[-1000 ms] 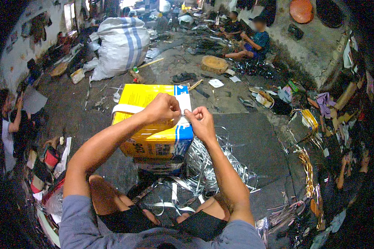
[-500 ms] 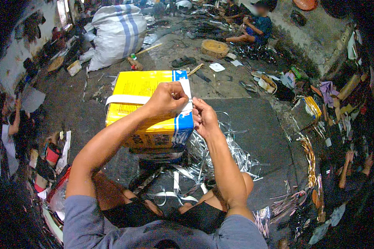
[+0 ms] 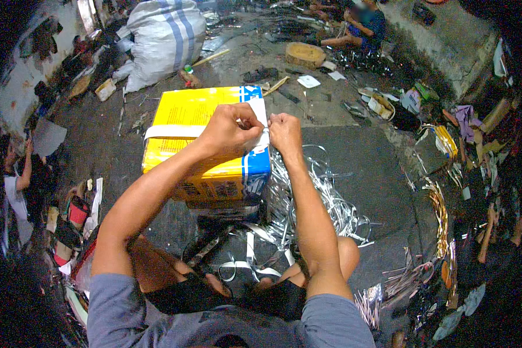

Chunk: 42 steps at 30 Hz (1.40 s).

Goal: The person sits on the floor and repeatedly strips white plastic film from a yellow and blue cardboard box. The removed strips are placed on the floor beside the box. The task continues throughout the clip.

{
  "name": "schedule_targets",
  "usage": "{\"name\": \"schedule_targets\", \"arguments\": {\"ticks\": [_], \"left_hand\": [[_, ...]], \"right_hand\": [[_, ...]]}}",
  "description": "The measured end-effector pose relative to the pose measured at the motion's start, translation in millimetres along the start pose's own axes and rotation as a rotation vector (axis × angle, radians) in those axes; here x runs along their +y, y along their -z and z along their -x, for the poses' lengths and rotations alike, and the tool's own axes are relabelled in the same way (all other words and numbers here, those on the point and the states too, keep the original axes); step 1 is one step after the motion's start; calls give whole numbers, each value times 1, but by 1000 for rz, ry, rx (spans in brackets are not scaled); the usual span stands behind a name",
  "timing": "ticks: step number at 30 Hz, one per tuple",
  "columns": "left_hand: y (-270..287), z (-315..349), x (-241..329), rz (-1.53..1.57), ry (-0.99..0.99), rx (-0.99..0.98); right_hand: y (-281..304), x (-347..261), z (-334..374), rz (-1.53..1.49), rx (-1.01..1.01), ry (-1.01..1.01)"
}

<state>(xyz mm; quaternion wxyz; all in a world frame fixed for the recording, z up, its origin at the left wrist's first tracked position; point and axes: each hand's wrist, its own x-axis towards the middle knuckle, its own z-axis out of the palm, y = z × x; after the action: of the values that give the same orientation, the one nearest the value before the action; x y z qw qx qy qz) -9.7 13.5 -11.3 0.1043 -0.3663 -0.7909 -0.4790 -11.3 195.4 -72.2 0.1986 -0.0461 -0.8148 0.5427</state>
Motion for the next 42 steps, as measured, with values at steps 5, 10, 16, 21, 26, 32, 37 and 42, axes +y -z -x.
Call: {"name": "schedule_targets", "arguments": {"ticks": [5, 10, 16, 21, 26, 32, 37, 42], "left_hand": [[1, -2, 1, -4, 31, -24], [3, -2, 5, -29, 32, -19], [3, -3, 6, 30, 31, -41], [1, -2, 6, 27, 29, -44], [1, -4, 7, 56, -21, -58], [4, -4, 6, 1, -34, -124], [9, -4, 6, -67, -220, -149], [14, 0, 4, -115, -328, -224]], "right_hand": [[-26, 74, 12, -76, 57, -72], [-41, 163, 33, 473, -1, 59], [-53, 250, 99, 558, -126, -453], [-40, 268, 123, 600, -99, -695], [-25, 270, 135, 635, -126, -778], [-16, 285, 145, 683, -186, -674], [-12, 289, 150, 741, -134, -664], [-3, 311, 154, 811, -234, -618]]}}
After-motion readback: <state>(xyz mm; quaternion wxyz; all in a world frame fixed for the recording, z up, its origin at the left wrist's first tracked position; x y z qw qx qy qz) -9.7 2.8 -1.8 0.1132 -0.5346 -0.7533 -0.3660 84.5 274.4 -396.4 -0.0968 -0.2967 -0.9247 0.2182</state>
